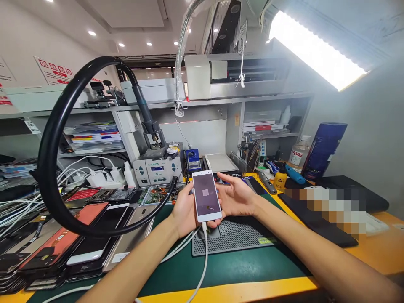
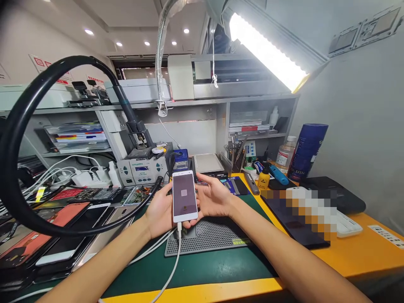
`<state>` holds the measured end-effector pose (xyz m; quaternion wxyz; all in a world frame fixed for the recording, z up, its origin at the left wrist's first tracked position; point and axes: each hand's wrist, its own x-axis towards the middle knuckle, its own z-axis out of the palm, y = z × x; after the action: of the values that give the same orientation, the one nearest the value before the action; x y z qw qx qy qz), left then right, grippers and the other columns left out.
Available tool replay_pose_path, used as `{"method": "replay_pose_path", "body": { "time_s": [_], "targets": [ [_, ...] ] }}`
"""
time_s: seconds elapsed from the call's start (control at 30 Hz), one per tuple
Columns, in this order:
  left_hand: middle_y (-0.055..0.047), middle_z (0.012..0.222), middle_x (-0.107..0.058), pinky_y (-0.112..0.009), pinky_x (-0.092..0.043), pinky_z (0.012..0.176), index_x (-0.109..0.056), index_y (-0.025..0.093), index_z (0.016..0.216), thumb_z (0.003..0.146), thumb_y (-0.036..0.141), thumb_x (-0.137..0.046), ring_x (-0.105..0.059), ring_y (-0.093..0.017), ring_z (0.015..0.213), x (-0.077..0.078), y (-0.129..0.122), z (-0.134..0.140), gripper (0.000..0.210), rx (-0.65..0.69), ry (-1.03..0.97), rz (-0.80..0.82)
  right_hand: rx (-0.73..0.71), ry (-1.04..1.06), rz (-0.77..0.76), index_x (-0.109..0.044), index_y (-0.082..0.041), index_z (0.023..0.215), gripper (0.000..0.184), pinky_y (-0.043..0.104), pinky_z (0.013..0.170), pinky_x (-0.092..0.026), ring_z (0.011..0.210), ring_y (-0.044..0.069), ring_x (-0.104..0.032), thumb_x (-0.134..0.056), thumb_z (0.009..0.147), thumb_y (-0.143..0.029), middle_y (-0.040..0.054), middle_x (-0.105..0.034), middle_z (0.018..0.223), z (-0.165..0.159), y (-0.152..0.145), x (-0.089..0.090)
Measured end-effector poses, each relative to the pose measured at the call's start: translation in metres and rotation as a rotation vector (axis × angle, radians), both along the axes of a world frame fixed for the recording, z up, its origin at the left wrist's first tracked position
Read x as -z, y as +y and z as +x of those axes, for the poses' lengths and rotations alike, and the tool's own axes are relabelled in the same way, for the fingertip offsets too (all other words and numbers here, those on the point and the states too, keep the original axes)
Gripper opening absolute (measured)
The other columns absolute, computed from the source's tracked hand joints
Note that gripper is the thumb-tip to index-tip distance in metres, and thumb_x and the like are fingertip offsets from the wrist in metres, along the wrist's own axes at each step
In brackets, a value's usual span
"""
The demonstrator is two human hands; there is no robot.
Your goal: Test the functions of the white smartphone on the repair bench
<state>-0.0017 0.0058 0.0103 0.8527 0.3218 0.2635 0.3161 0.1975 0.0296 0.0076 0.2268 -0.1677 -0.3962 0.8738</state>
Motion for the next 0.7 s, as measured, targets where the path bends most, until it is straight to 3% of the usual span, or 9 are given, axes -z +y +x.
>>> {"method": "replay_pose_path", "body": {
  "time_s": [0.13,0.2,0.4,0.7],
  "targets": [
    [-0.023,0.099,-0.073,-0.047,-0.061,0.06,-0.065,0.006,0.12,0.099,0.061,-0.033,-0.074,-0.034,0.077,-0.0001,-0.001,0.0003,0.067,-0.024,-0.015,-0.019,-0.035,-0.017,0.016,-0.053,-0.019,0.122,0.058,0.058,0.077,-0.057,0.091,0.033,-0.07,-0.024,0.1,-0.063,0.0096,-0.068,0.094,0.0009,-0.0013,-0.0024],
    [-0.023,0.099,-0.073,-0.046,-0.06,0.055,-0.066,0.006,0.119,0.099,0.062,-0.033,-0.074,-0.035,0.076,0.0,-0.0009,0.0005,0.068,-0.021,-0.006,-0.018,-0.045,-0.013,0.012,-0.053,-0.018,0.124,0.058,0.055,0.075,-0.058,0.092,0.032,-0.07,-0.023,0.1,-0.063,0.012,-0.069,0.103,0.0008,-0.0024,-0.004],
    [-0.025,0.101,-0.073,-0.044,-0.058,0.048,-0.066,0.005,0.119,0.098,0.062,-0.035,-0.074,-0.036,0.074,0.0026,0.0007,0.0002,0.068,-0.008,-0.018,0.022,-0.018,-0.015,0.016,-0.055,-0.02,0.118,0.055,0.051,0.072,-0.059,0.085,0.029,-0.071,-0.023,0.101,-0.062,0.0102,-0.069,0.097,-0.0011,-0.0026,-0.0033],
    [-0.025,0.1,-0.073,-0.043,-0.056,0.043,-0.066,0.005,0.118,0.098,0.065,-0.03,-0.073,-0.034,0.065,0.0011,-0.0022,0.0017,0.073,0.005,0.011,0.074,0.012,-0.059,0.055,-0.054,-0.021,0.123,0.049,0.053,0.073,-0.058,0.084,0.029,-0.071,-0.025,0.102,-0.055,0.0123,-0.07,0.104,-0.0008,-0.0021,-0.0008]
  ]
}}
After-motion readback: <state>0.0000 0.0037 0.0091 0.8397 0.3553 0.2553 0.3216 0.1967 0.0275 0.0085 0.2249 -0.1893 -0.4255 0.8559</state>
